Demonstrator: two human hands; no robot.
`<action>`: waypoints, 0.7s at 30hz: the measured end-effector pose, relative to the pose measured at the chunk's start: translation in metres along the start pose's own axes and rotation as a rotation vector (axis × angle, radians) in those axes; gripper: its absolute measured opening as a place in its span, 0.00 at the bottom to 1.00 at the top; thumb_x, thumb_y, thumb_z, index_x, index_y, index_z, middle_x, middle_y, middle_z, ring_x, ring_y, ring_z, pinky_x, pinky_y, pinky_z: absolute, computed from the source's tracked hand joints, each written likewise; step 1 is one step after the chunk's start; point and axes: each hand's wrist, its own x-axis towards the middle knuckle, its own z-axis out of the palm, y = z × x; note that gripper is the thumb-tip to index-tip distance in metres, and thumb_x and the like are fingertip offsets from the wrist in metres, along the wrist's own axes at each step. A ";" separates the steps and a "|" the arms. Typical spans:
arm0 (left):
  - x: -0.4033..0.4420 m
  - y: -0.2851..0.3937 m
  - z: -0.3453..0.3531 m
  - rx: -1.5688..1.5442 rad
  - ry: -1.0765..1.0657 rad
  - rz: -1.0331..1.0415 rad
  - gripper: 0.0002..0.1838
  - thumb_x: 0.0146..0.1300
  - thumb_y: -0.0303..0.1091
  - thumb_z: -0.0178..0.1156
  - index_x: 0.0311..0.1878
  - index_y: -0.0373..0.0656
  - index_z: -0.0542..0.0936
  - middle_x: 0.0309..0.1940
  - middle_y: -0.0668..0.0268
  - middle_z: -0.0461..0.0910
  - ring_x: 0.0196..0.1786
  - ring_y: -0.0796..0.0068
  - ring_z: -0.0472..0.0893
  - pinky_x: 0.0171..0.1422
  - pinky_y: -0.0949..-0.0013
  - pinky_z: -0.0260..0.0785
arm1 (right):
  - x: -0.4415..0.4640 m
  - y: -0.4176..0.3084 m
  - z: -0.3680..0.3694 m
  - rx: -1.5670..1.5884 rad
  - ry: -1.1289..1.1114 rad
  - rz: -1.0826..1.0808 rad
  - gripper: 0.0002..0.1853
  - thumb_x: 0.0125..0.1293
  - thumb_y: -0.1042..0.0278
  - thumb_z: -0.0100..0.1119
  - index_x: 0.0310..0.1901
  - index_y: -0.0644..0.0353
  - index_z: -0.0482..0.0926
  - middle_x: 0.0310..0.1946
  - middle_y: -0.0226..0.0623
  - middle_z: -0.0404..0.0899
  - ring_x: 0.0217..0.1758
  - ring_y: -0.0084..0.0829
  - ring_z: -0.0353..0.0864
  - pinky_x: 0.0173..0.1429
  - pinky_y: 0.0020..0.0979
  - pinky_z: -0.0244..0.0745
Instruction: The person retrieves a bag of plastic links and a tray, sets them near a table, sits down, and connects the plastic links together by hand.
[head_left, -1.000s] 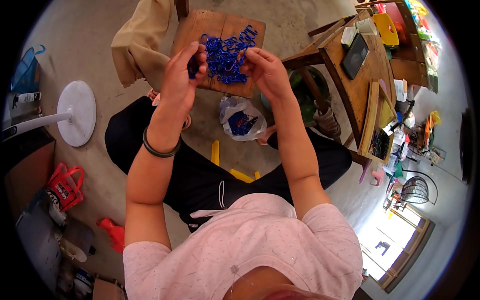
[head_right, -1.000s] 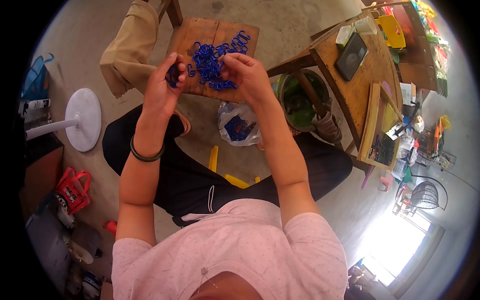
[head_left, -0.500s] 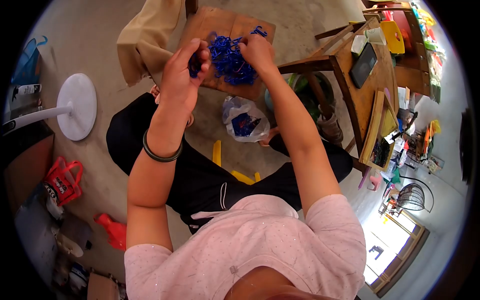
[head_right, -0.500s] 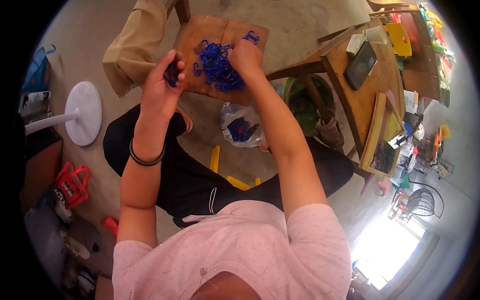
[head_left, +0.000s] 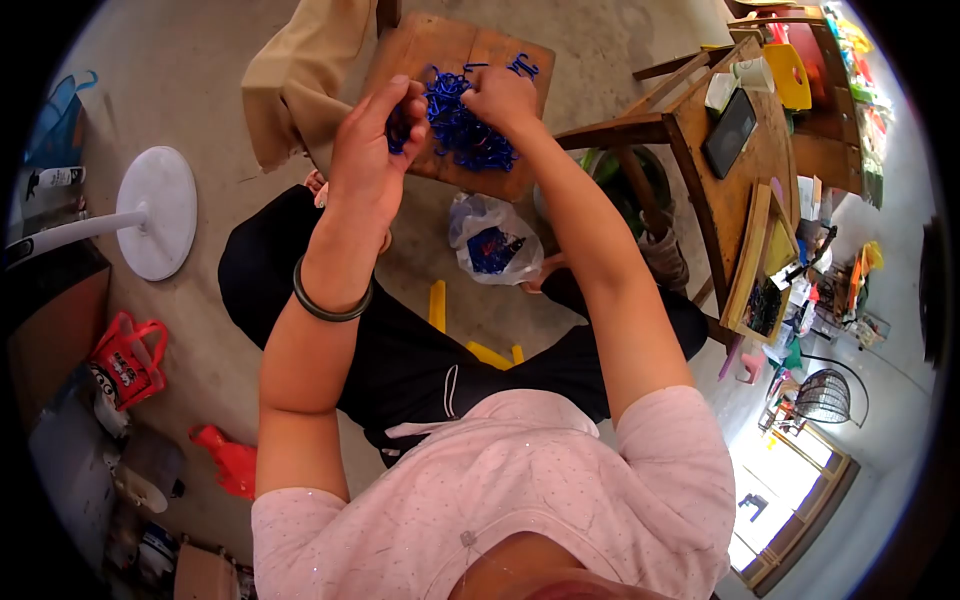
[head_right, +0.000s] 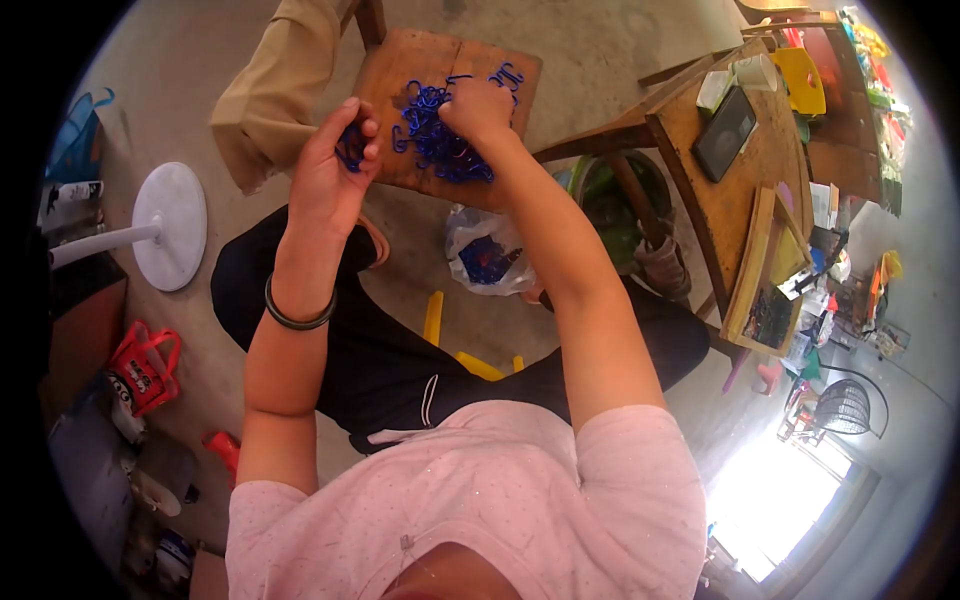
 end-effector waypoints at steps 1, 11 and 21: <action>0.000 0.000 -0.001 0.002 0.000 0.003 0.11 0.66 0.39 0.60 0.39 0.39 0.79 0.27 0.70 0.76 0.28 0.80 0.73 0.33 0.80 0.66 | -0.006 0.002 -0.010 0.177 -0.023 0.051 0.08 0.51 0.66 0.60 0.27 0.61 0.82 0.29 0.40 0.84 0.33 0.35 0.83 0.39 0.39 0.72; -0.001 -0.014 0.005 0.133 0.014 0.007 0.10 0.65 0.39 0.60 0.39 0.43 0.80 0.27 0.73 0.76 0.27 0.84 0.73 0.30 0.82 0.62 | -0.086 0.016 -0.026 1.916 -0.030 0.291 0.07 0.64 0.75 0.55 0.42 0.66 0.76 0.37 0.38 0.81 0.38 0.27 0.79 0.45 0.27 0.75; 0.005 -0.024 0.005 0.173 -0.046 -0.009 0.10 0.65 0.39 0.59 0.39 0.42 0.79 0.27 0.74 0.75 0.26 0.85 0.72 0.25 0.82 0.59 | -0.112 -0.005 -0.057 1.666 0.057 0.176 0.06 0.64 0.73 0.56 0.41 0.65 0.76 0.35 0.35 0.80 0.38 0.26 0.78 0.46 0.28 0.74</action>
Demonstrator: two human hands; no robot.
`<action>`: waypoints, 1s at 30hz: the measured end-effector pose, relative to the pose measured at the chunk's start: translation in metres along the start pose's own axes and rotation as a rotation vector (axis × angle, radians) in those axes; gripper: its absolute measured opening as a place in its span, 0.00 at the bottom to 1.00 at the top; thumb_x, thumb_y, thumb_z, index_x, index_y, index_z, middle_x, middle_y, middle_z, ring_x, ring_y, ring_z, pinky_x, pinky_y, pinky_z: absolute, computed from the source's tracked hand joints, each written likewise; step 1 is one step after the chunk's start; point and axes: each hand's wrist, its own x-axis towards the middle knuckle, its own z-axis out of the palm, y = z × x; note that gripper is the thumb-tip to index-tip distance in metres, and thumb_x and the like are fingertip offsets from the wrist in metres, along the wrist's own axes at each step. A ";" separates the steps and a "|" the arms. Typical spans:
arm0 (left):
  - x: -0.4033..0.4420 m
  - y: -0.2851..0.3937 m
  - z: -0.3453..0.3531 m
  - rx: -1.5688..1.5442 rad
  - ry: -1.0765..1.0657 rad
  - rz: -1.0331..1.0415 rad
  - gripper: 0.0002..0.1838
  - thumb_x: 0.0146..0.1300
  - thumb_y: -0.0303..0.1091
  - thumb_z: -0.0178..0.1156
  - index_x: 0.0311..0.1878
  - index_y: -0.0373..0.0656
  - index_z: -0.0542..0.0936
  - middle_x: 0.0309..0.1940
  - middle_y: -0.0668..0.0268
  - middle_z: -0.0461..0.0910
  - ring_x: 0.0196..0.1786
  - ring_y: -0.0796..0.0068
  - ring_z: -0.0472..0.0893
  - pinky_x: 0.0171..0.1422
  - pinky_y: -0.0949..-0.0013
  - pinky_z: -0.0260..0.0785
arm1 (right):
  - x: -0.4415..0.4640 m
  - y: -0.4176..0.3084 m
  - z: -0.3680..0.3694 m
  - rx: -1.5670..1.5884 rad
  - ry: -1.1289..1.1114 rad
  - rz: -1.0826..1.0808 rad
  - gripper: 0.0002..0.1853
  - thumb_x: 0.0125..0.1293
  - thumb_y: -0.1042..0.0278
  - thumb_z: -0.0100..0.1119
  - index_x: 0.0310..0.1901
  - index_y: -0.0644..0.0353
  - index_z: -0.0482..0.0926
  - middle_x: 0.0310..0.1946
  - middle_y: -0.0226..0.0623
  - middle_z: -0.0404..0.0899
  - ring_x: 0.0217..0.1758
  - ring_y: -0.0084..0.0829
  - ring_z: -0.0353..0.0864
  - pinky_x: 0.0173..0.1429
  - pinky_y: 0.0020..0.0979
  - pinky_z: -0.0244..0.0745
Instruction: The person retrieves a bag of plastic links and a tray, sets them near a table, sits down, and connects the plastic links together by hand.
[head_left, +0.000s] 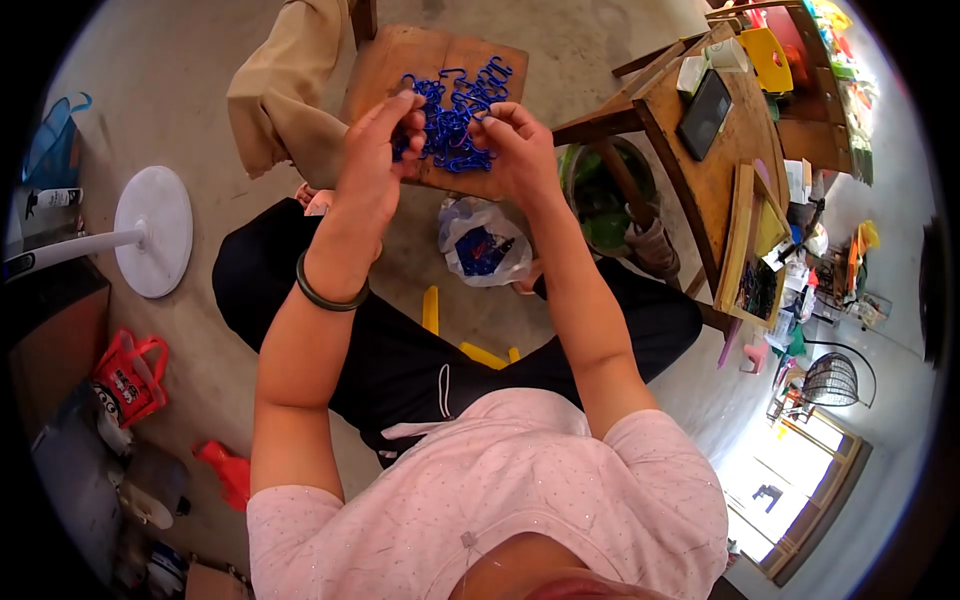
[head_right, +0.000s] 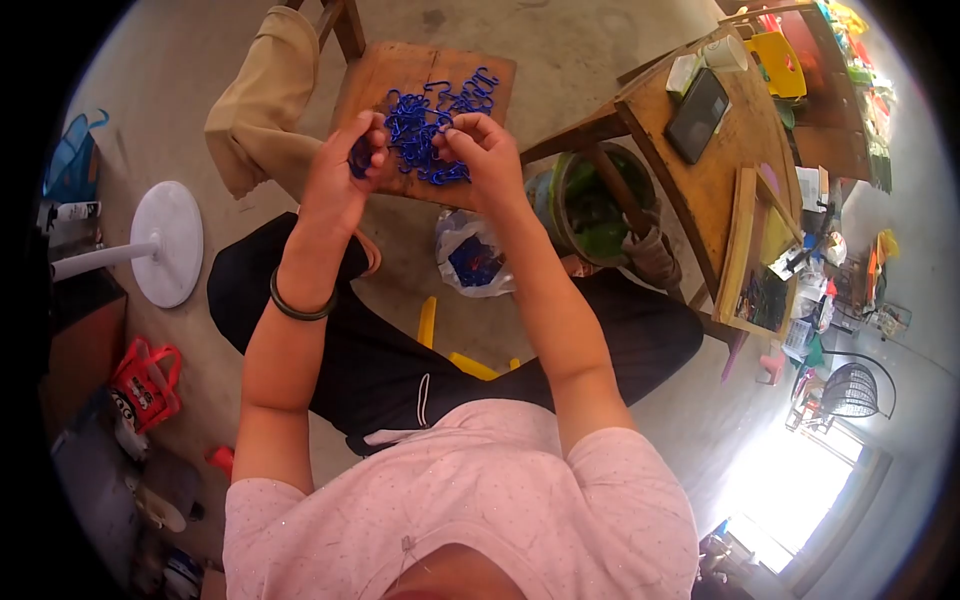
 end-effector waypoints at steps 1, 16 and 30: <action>0.001 0.002 -0.003 -0.020 0.019 0.011 0.10 0.65 0.39 0.59 0.39 0.42 0.79 0.27 0.74 0.75 0.25 0.85 0.72 0.25 0.82 0.58 | 0.007 0.007 -0.007 -0.209 0.017 -0.056 0.06 0.64 0.73 0.56 0.41 0.65 0.76 0.34 0.35 0.80 0.38 0.25 0.78 0.45 0.28 0.74; -0.003 0.026 -0.010 -0.174 0.078 0.051 0.09 0.66 0.37 0.58 0.38 0.40 0.77 0.26 0.70 0.76 0.26 0.80 0.72 0.29 0.80 0.63 | 0.106 0.057 0.006 -1.478 0.093 -0.326 0.13 0.57 0.56 0.61 0.37 0.55 0.82 0.34 0.40 0.81 0.41 0.44 0.81 0.43 0.42 0.76; -0.004 0.029 -0.009 -0.188 0.101 0.040 0.10 0.66 0.38 0.58 0.38 0.40 0.77 0.26 0.70 0.76 0.28 0.81 0.73 0.32 0.81 0.66 | 0.129 0.082 -0.011 -0.830 0.111 -0.073 0.16 0.52 0.59 0.66 0.34 0.66 0.83 0.30 0.40 0.84 0.33 0.30 0.82 0.40 0.31 0.76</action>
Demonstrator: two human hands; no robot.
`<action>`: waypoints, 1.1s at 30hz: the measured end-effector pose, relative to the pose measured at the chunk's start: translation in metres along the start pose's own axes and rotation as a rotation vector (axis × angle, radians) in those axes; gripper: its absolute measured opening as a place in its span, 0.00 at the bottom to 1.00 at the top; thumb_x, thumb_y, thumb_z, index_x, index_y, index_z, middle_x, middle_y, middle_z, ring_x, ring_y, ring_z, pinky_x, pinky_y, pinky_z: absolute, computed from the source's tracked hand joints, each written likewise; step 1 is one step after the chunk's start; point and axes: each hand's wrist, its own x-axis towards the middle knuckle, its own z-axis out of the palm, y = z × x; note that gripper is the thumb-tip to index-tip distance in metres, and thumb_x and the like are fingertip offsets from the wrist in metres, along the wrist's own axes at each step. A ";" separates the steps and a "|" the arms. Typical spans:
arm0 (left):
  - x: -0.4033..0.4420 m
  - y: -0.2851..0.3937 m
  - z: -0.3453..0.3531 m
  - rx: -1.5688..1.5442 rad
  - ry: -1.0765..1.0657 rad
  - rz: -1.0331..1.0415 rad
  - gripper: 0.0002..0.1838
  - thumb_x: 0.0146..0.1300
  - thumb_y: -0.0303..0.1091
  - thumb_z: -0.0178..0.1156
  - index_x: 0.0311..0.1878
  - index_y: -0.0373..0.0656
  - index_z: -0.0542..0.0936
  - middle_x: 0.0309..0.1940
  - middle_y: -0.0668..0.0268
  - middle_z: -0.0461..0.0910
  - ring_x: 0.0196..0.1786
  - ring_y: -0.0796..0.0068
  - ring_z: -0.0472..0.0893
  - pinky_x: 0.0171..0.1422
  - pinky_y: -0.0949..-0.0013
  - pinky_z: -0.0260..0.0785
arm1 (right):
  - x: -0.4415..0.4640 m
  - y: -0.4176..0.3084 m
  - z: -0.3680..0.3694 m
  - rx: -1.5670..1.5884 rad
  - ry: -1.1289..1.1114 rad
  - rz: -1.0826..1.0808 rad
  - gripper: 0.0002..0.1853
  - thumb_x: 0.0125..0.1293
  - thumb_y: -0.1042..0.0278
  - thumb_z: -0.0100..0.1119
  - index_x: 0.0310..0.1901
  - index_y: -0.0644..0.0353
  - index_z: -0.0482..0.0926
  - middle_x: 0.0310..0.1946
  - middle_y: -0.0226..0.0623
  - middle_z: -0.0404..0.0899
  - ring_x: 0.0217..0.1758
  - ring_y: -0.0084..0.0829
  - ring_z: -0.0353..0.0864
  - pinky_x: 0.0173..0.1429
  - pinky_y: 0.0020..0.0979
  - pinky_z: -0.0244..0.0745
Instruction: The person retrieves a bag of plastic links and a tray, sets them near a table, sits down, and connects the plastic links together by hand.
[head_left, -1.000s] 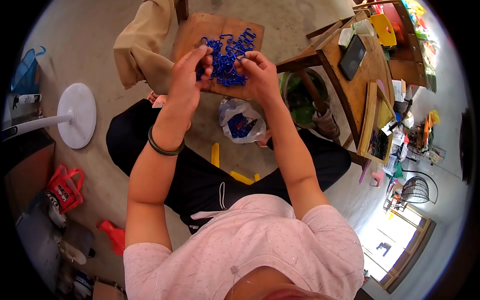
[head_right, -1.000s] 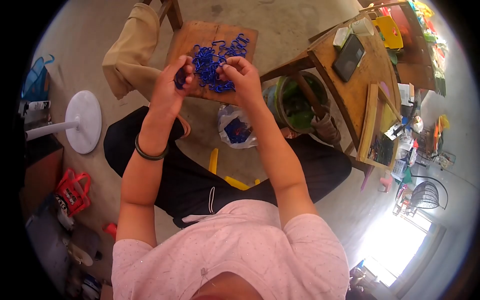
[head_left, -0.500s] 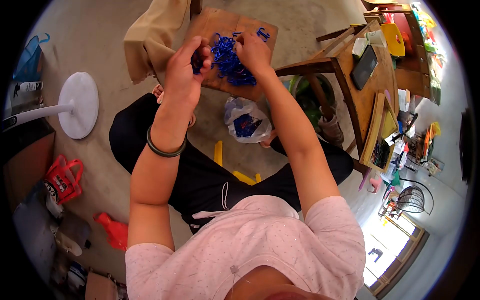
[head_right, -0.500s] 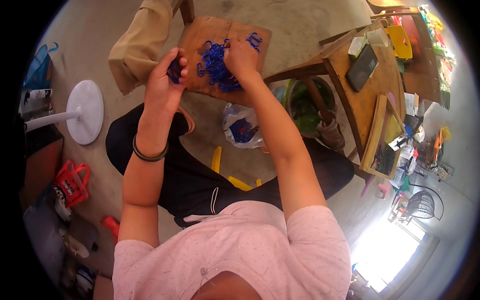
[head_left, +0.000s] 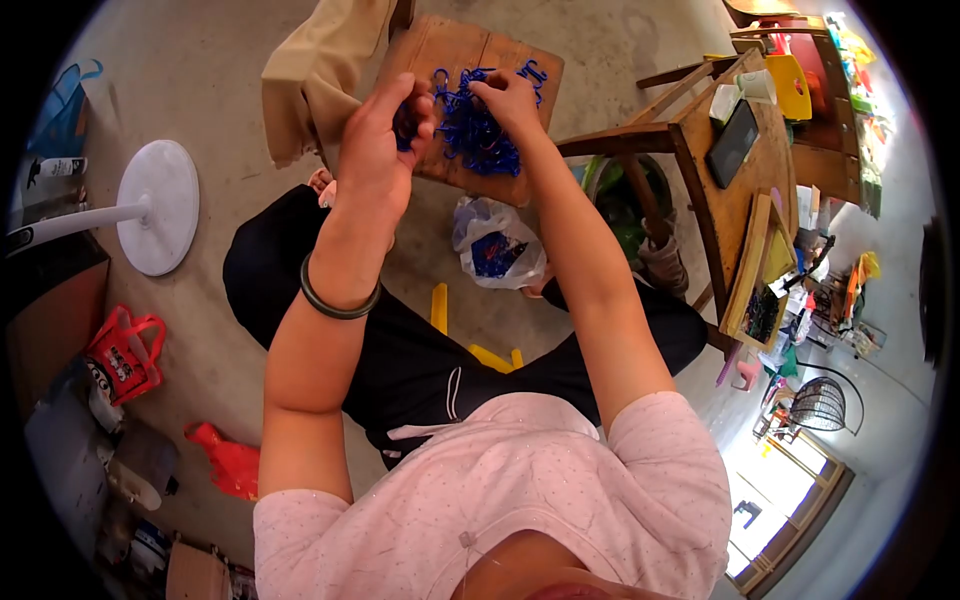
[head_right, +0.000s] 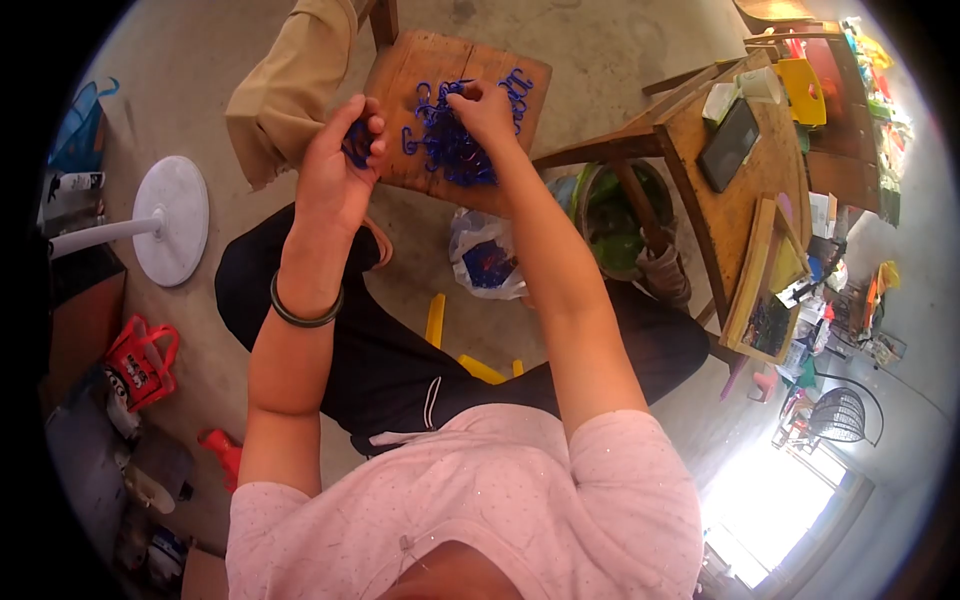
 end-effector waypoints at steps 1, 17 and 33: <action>0.000 0.000 0.000 -0.003 -0.011 0.004 0.10 0.66 0.38 0.58 0.38 0.40 0.78 0.26 0.70 0.76 0.28 0.81 0.73 0.32 0.81 0.66 | -0.006 0.001 -0.003 0.087 0.039 -0.013 0.15 0.52 0.62 0.67 0.34 0.66 0.83 0.30 0.39 0.84 0.33 0.27 0.81 0.40 0.30 0.75; 0.000 -0.006 0.000 0.028 -0.028 0.005 0.09 0.66 0.38 0.59 0.39 0.41 0.78 0.27 0.71 0.76 0.26 0.80 0.73 0.27 0.81 0.61 | -0.040 -0.019 -0.028 0.636 0.085 -0.012 0.09 0.63 0.69 0.61 0.43 0.62 0.82 0.33 0.31 0.82 0.33 0.24 0.80 0.40 0.24 0.76; -0.003 -0.004 0.002 0.060 -0.023 -0.023 0.08 0.68 0.38 0.56 0.39 0.43 0.76 0.28 0.72 0.74 0.27 0.81 0.71 0.29 0.80 0.61 | -0.048 -0.027 -0.031 -0.175 0.136 -0.213 0.12 0.53 0.62 0.61 0.34 0.63 0.80 0.31 0.42 0.81 0.36 0.40 0.81 0.42 0.35 0.75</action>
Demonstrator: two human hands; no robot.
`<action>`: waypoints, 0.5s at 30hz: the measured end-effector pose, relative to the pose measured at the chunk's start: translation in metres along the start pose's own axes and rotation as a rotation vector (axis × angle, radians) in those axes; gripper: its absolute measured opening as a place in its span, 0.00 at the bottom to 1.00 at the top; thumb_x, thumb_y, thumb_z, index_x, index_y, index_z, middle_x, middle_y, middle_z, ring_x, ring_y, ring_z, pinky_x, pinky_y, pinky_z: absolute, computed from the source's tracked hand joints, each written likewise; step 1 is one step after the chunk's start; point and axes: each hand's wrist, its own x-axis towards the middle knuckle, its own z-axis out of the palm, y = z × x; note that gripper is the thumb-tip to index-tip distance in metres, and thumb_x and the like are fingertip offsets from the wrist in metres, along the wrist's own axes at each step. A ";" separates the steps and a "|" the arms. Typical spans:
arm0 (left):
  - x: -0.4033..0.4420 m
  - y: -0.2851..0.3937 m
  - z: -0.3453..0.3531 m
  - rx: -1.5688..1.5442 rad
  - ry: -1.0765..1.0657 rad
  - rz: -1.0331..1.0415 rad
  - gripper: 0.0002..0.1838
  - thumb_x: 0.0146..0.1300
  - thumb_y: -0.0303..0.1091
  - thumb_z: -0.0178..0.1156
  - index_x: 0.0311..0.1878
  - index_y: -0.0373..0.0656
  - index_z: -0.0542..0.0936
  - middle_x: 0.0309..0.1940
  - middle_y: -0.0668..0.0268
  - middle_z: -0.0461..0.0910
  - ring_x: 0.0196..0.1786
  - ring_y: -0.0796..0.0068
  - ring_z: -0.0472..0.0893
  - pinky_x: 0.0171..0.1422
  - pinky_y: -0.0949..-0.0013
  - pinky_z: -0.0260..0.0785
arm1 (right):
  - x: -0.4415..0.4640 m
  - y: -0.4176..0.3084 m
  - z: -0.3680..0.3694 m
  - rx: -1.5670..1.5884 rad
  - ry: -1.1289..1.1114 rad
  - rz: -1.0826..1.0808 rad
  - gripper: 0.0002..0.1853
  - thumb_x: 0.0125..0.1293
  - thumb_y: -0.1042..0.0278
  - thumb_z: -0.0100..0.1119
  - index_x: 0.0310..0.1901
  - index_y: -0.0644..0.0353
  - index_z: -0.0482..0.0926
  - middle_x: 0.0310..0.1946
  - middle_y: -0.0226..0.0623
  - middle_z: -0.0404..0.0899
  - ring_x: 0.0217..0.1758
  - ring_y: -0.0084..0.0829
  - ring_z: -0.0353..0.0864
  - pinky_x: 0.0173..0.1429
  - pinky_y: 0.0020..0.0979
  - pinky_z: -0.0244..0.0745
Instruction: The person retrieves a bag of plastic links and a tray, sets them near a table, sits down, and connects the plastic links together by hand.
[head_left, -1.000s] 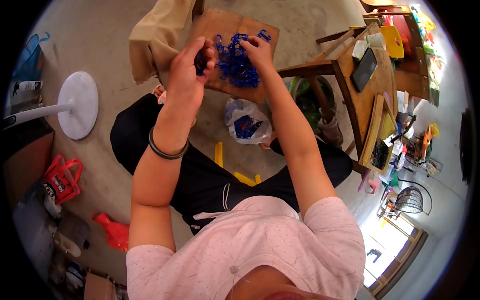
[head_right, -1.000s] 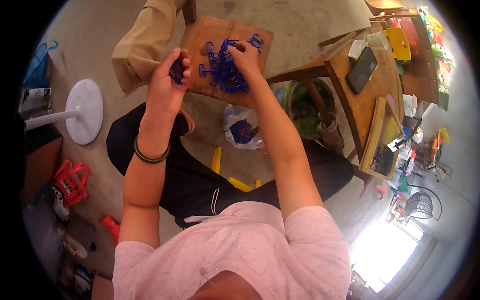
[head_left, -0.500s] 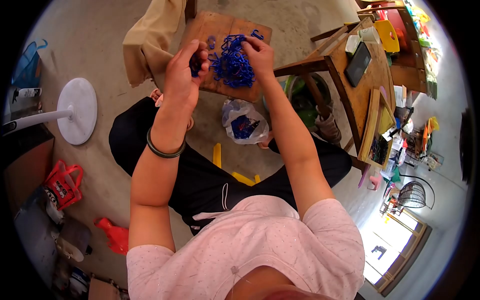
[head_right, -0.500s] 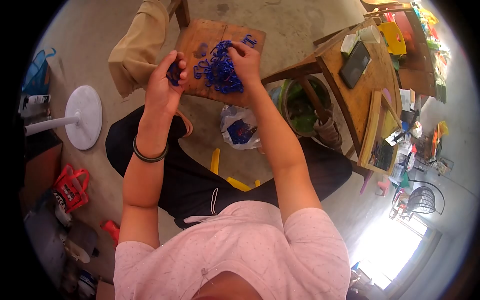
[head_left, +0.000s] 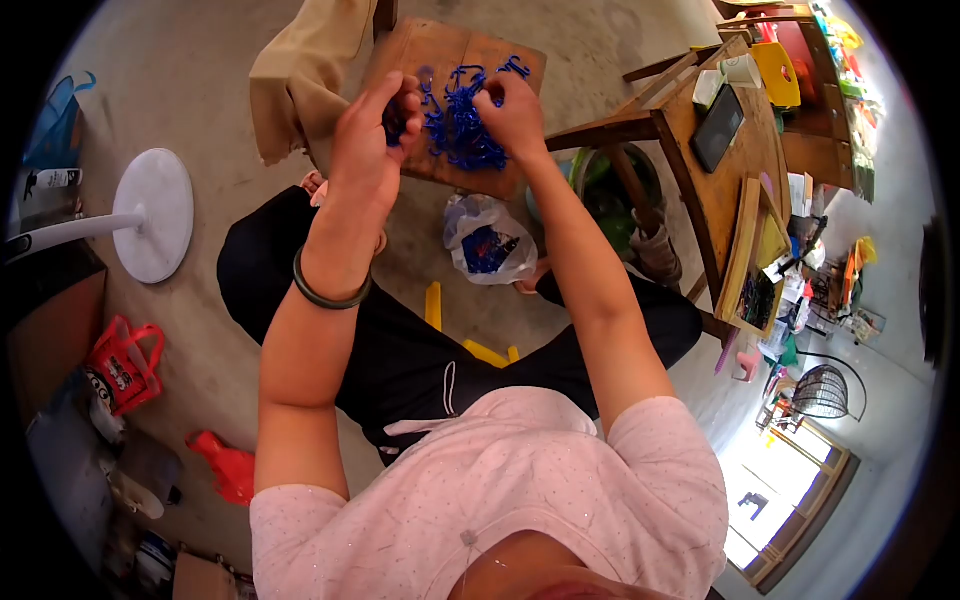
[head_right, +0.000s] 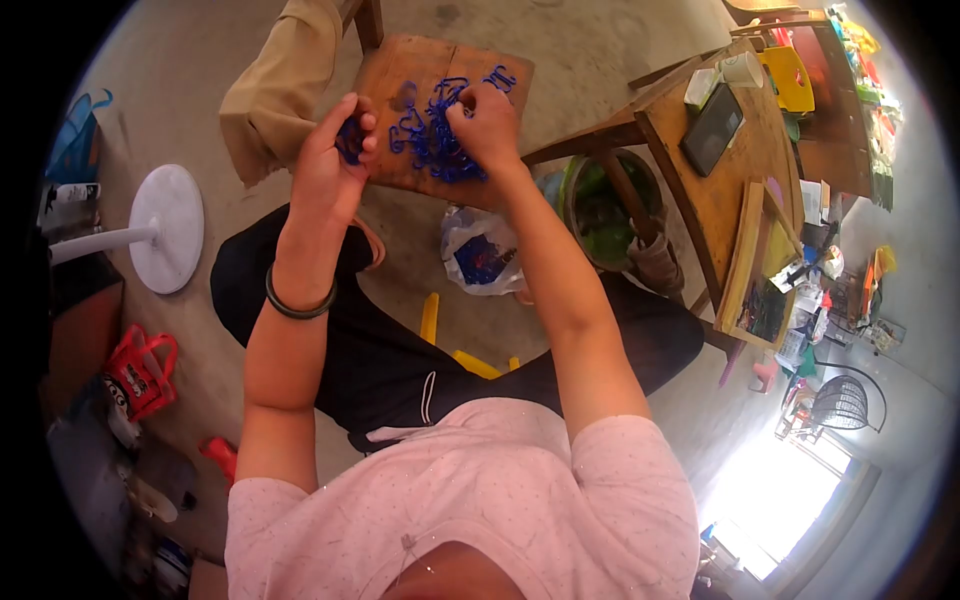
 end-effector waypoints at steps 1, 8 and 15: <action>0.000 -0.001 0.000 -0.005 -0.001 -0.003 0.08 0.68 0.38 0.56 0.39 0.43 0.76 0.28 0.72 0.74 0.27 0.81 0.71 0.29 0.80 0.62 | 0.000 0.006 0.003 -0.158 -0.008 -0.073 0.12 0.53 0.62 0.62 0.34 0.63 0.80 0.30 0.42 0.80 0.35 0.38 0.81 0.42 0.35 0.75; 0.002 0.001 -0.005 -0.027 -0.031 -0.007 0.08 0.67 0.38 0.56 0.40 0.42 0.76 0.28 0.71 0.74 0.27 0.81 0.72 0.28 0.79 0.62 | 0.002 0.001 -0.006 -0.279 -0.146 0.050 0.12 0.50 0.63 0.60 0.32 0.64 0.79 0.30 0.44 0.80 0.35 0.42 0.79 0.42 0.40 0.75; 0.001 0.003 -0.002 -0.021 0.009 0.006 0.09 0.67 0.38 0.56 0.40 0.42 0.76 0.28 0.71 0.75 0.27 0.80 0.72 0.29 0.79 0.62 | 0.008 0.012 -0.004 -0.063 0.014 -0.136 0.11 0.54 0.64 0.62 0.35 0.64 0.80 0.30 0.41 0.81 0.34 0.36 0.80 0.41 0.34 0.74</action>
